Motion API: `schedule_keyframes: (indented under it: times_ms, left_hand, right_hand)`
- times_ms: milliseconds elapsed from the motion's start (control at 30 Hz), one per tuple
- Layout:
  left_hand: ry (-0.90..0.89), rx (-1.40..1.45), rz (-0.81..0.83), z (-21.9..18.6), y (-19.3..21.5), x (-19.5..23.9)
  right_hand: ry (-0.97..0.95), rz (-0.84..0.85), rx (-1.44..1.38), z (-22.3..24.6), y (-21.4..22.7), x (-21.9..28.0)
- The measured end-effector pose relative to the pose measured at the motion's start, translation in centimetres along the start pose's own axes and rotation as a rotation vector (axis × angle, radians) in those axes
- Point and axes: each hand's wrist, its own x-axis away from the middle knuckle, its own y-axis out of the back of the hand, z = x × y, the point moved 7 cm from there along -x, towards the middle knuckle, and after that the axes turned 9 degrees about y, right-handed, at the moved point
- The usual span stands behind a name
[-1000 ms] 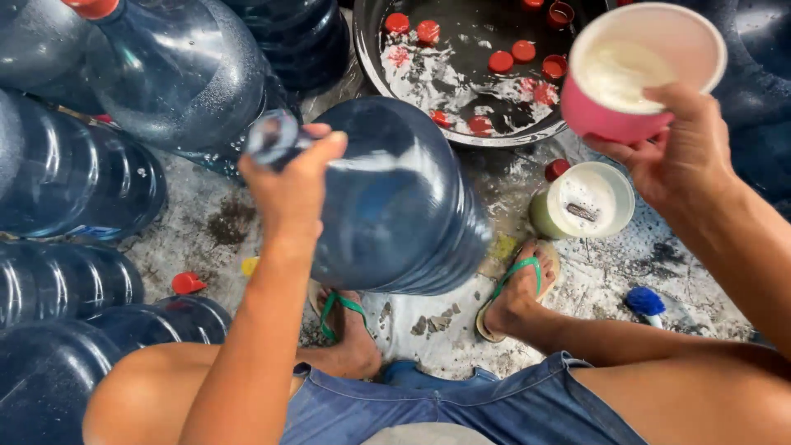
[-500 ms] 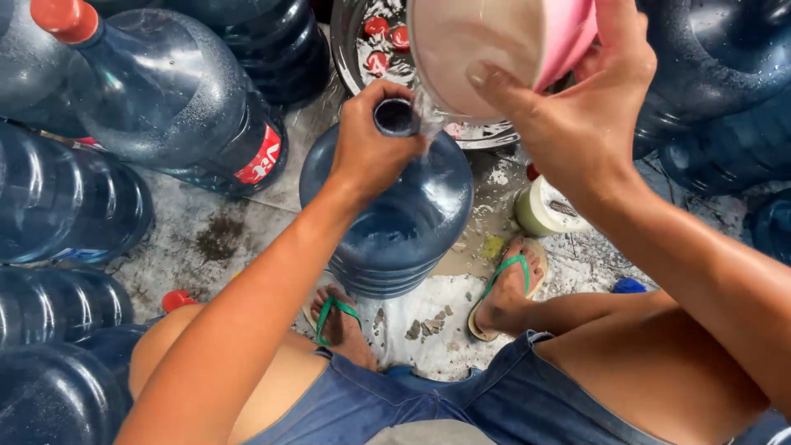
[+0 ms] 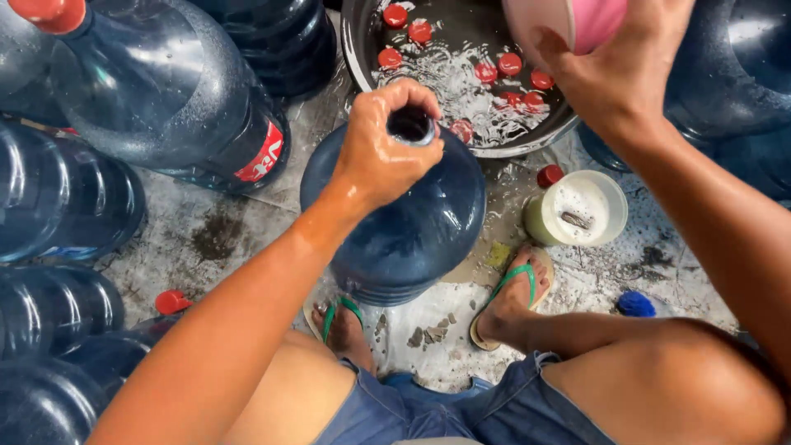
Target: Manually scrubbing and rinsing a large water jug using a sponge, brush, and water.
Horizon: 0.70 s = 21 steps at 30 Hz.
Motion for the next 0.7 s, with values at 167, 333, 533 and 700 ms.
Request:
schedule_keyframes:
  times_ms: [167, 333, 533, 700]
  left_hand:
    - [-0.005, -0.095, -0.105, -3.0, 0.5, 0.0]
    - [0.235, -0.346, -0.158, 0.6, 1.3, -0.6]
    - [0.200, 0.086, 0.222, 1.2, -0.5, -0.4]
    - [0.257, 0.191, 0.240, 1.8, 0.4, -0.7]
  right_hand:
    - [-0.409, 0.343, -0.200, -8.3, -14.2, 4.9]
    - [-0.769, 0.457, -0.379, -8.7, -27.0, 7.9]
    - [-0.515, 0.449, -0.404, -6.5, -30.6, 7.6]
    - [-0.770, 0.500, -0.326, -12.0, -36.0, 13.0]
